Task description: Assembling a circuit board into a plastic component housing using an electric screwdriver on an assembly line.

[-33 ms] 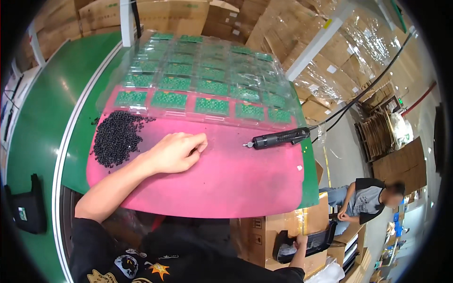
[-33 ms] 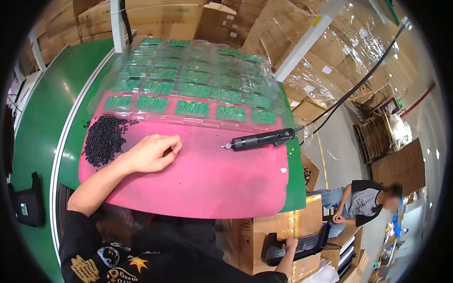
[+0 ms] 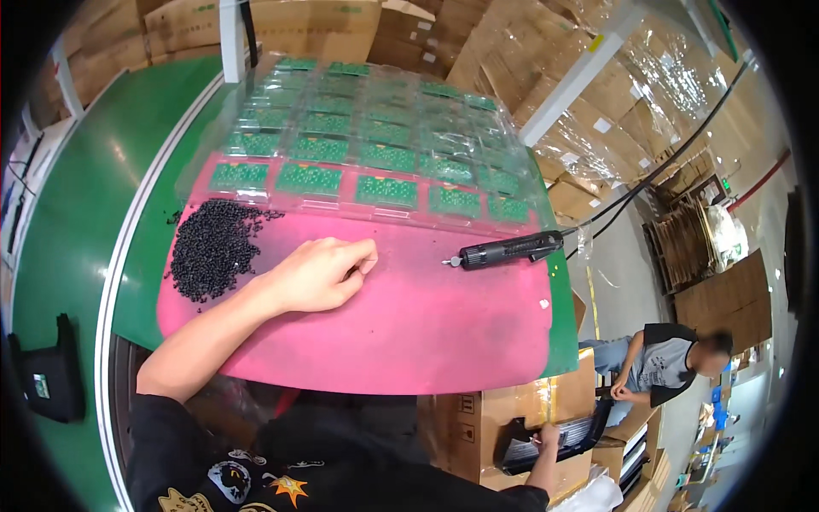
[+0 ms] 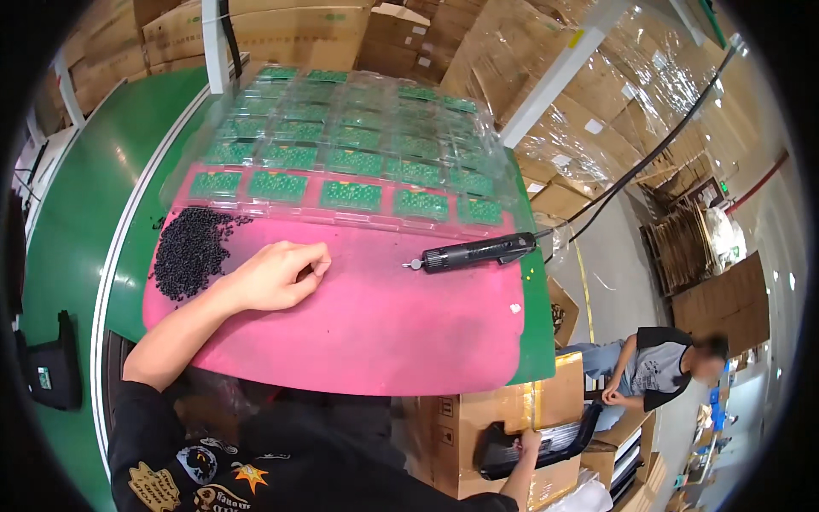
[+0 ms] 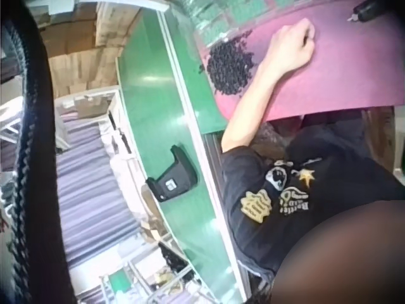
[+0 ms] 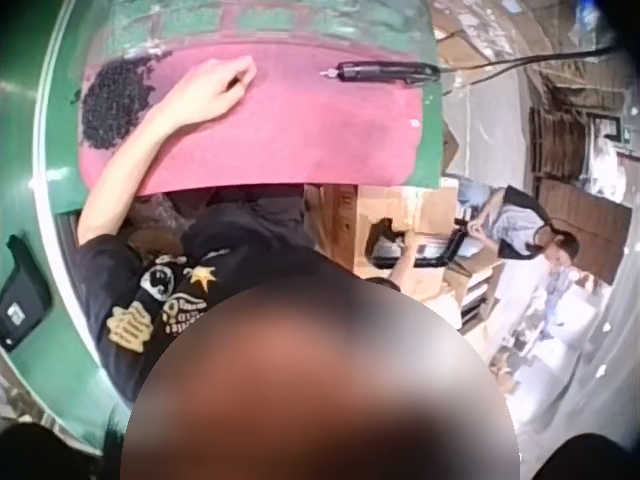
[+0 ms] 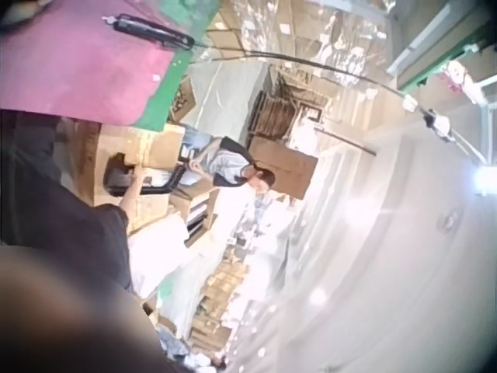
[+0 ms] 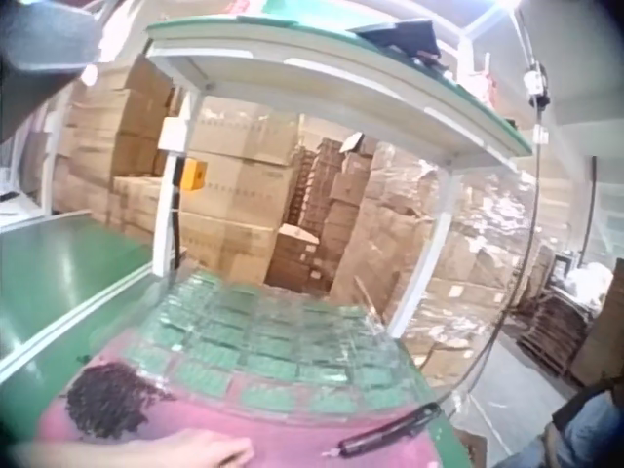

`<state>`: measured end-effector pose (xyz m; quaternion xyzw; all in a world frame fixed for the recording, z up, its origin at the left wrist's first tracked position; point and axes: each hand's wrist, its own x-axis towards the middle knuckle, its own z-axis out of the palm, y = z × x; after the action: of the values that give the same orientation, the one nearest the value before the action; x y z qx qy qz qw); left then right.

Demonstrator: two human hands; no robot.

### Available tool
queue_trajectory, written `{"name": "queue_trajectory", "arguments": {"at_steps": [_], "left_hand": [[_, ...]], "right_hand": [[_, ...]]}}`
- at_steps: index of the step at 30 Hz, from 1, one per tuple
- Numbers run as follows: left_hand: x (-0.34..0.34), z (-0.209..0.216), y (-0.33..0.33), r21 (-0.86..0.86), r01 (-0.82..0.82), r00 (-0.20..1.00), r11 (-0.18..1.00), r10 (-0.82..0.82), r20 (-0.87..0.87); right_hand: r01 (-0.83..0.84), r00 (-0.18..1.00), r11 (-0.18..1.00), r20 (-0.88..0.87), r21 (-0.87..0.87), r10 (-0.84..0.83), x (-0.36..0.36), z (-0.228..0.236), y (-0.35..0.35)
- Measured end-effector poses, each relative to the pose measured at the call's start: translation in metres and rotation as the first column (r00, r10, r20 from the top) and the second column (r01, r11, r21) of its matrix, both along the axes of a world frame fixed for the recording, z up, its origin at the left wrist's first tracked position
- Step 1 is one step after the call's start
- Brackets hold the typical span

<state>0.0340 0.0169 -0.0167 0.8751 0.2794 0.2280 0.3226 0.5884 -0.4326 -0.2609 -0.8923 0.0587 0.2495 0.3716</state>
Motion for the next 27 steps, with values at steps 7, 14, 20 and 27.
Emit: {"name": "queue_trajectory", "arguments": {"at_steps": [7,14,20,27], "left_hand": [[-0.005,0.001,0.007,-0.030,0.013,1.000,0.999,-0.012,0.022],[-0.015,0.005,0.013,-0.482,0.035,0.956,0.875,0.112,0.272],[-0.025,0.027,0.010,-0.251,0.262,0.963,0.932,-0.268,0.012],[-0.046,0.028,0.019,-0.083,0.244,0.954,0.966,-0.255,-0.161]], "right_hand": [[-0.468,0.795,0.824,0.558,0.319,0.236,-0.114,0.132,0.020],[-0.622,0.211,0.755,0.883,-0.209,0.419,-0.171,0.213,0.076],[-0.828,-0.362,0.105,0.668,-0.551,0.651,-0.223,0.258,0.174],[-0.891,-0.454,-0.322,0.604,-0.321,0.655,-0.284,0.319,0.309]]}}
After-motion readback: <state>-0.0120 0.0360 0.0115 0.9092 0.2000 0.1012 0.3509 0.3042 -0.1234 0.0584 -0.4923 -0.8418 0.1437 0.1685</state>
